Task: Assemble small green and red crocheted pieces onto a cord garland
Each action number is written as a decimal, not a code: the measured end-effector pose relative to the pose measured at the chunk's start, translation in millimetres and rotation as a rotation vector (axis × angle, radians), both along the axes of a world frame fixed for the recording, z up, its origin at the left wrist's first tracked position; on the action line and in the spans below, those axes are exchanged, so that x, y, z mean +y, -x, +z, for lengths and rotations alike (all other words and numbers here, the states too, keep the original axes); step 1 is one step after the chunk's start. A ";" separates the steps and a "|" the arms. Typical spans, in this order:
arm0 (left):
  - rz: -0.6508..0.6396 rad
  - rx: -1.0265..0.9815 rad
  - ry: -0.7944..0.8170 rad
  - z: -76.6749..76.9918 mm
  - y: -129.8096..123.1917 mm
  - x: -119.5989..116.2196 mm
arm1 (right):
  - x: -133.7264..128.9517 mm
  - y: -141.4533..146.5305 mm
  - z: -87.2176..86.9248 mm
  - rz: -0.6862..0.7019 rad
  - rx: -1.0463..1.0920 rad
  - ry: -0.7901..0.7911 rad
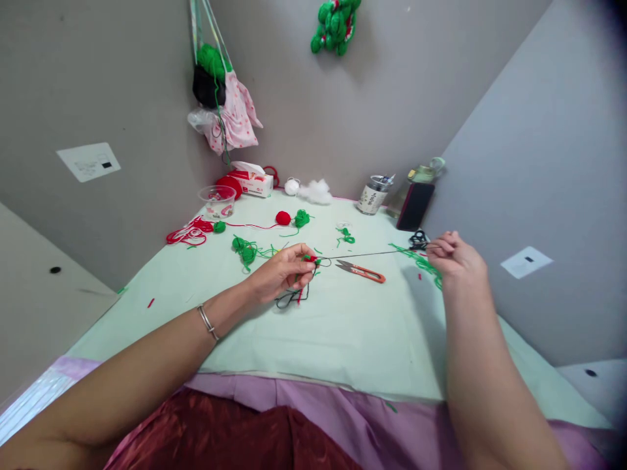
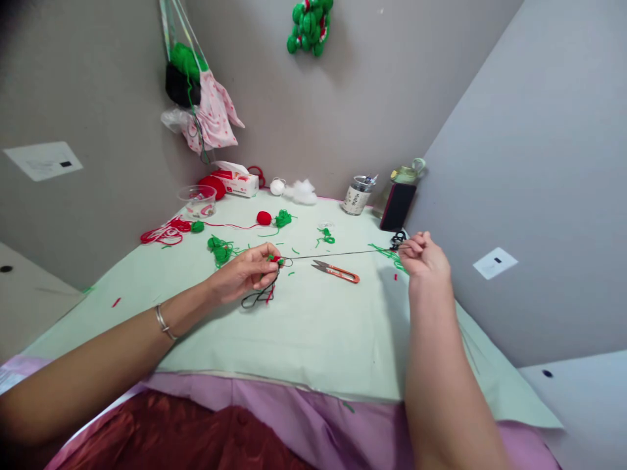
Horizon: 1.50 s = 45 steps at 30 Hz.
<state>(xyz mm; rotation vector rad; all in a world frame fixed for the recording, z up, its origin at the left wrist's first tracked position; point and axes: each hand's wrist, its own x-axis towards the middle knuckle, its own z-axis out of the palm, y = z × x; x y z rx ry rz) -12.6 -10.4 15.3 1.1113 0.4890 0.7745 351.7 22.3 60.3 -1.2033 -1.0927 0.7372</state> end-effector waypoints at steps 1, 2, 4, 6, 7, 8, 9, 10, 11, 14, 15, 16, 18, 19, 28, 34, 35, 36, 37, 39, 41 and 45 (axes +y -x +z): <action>-0.004 0.007 -0.007 -0.4 0.0 -0.2 | -1.2 7.3 -0.4 0.004 0.002 0.012; -0.005 0.015 -0.012 -0.7 -0.1 -0.4 | -2.6 19.8 -2.0 0.029 0.035 0.036; 0.003 0.030 -0.016 -1.0 -0.1 -0.6 | -6.8 54.9 -7.8 0.148 0.123 0.102; 0.018 0.044 -0.017 -1.0 -0.2 -0.6 | -14.0 93.8 -14.7 0.333 0.095 0.131; 0.025 0.051 -0.020 -0.9 -0.2 -0.6 | -18.8 111.3 -17.8 0.421 0.019 0.144; 0.028 0.059 -0.027 -0.8 -0.3 -0.5 | -24.1 126.1 -20.3 0.520 -0.062 0.179; 0.028 0.066 -0.034 -0.8 -0.4 -0.4 | -29.5 137.6 -21.9 0.608 -0.128 0.205; 0.027 0.074 -0.042 -0.9 -0.5 -0.4 | -34.5 145.7 -22.6 0.700 -0.198 0.233; 0.025 0.077 -0.047 -0.9 -0.5 -0.3 | -38.6 150.3 -22.5 0.787 -0.267 0.250; 0.020 0.045 -0.027 -0.9 -0.6 -0.1 | -42.0 145.8 -19.2 0.916 -0.481 0.226; 0.018 0.023 -0.011 -0.7 -0.6 0.0 | -39.6 139.3 -18.1 0.885 -0.549 0.205; 0.013 0.000 0.005 -0.4 -0.5 -0.1 | -35.6 131.0 -17.5 0.802 -0.615 0.184; 0.001 -0.027 0.033 0.6 -0.3 -0.4 | -24.6 111.6 -17.8 0.509 -0.735 0.144; -0.002 -0.032 0.040 1.1 -0.2 -0.7 | -18.8 102.3 -18.6 0.342 -0.772 0.126; 0.035 0.039 -0.035 -0.2 -0.7 0.6 | -35.6 140.9 -23.8 0.688 -0.234 0.218; 0.049 0.081 -0.035 -0.1 -1.0 1.0 | -48.8 156.3 -15.3 0.833 -0.398 0.220; 0.036 0.087 -0.025 0.3 -1.3 0.6 | -46.1 151.5 -14.4 0.805 -0.469 0.230; 0.021 0.091 -0.011 0.9 -1.6 0.2 | -42.4 145.4 -14.1 0.750 -0.548 0.235; 0.008 0.090 0.005 1.4 -1.7 0.0 | -37.7 138.0 -14.4 0.660 -0.637 0.231; -0.003 0.068 0.035 2.2 -1.4 0.3 | -26.4 119.4 -16.9 0.388 -0.852 0.222; -0.007 0.034 0.058 2.7 -0.5 1.3 | -15.1 96.2 -20.5 0.051 -1.110 0.290; -0.042 0.003 0.079 3.5 1.3 2.4 | -1.4 54.7 -23.6 -0.334 -1.324 0.562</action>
